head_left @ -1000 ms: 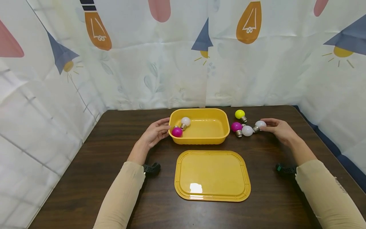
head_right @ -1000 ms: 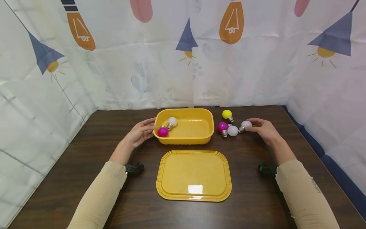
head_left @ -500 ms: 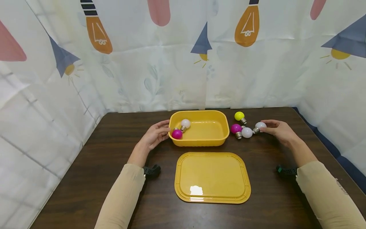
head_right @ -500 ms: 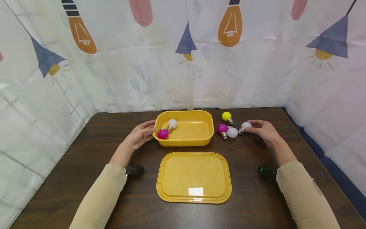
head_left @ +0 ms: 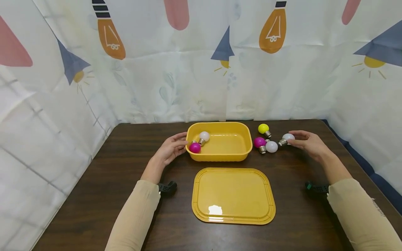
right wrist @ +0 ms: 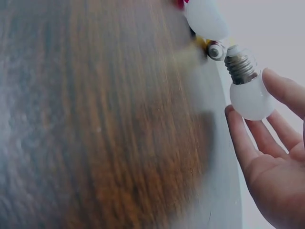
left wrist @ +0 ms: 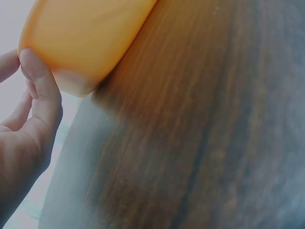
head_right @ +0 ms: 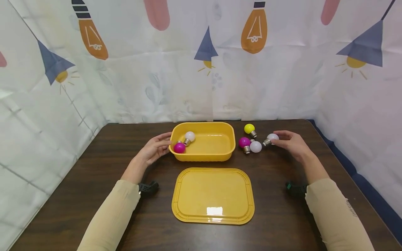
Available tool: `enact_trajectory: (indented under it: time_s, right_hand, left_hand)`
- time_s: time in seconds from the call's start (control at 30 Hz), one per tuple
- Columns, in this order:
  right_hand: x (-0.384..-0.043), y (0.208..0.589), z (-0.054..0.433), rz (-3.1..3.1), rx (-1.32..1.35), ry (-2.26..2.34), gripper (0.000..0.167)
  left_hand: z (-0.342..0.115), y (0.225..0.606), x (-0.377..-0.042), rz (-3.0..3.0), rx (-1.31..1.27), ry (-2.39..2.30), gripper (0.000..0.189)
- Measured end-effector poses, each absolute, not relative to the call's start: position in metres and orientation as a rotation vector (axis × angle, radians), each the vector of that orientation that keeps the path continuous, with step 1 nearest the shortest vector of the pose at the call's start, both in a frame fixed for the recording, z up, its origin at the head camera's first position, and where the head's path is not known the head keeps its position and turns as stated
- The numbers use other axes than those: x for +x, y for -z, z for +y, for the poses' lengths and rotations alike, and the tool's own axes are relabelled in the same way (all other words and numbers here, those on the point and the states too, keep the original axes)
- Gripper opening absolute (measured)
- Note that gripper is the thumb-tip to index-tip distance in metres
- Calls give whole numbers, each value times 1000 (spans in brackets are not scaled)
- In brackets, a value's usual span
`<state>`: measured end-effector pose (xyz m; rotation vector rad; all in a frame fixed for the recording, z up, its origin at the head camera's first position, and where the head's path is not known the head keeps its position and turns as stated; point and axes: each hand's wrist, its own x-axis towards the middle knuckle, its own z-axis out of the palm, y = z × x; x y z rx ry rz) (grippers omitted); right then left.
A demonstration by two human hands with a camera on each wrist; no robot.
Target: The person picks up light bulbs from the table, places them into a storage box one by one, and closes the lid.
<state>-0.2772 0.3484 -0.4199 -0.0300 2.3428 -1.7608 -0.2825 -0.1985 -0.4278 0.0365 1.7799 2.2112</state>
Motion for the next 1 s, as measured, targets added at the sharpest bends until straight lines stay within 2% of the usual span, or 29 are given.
enact_trajectory:
  time_s: [0.73, 1.0]
  right_hand:
    - [-274, 411, 336, 2409, -81, 1774, 66]
    - [-268, 404, 324, 2449, -110, 1738, 68]
  left_hand:
    - [-200, 428, -281, 1757, 32, -2231, 53]
    - [-199, 428, -282, 1751, 50, -2229, 54]
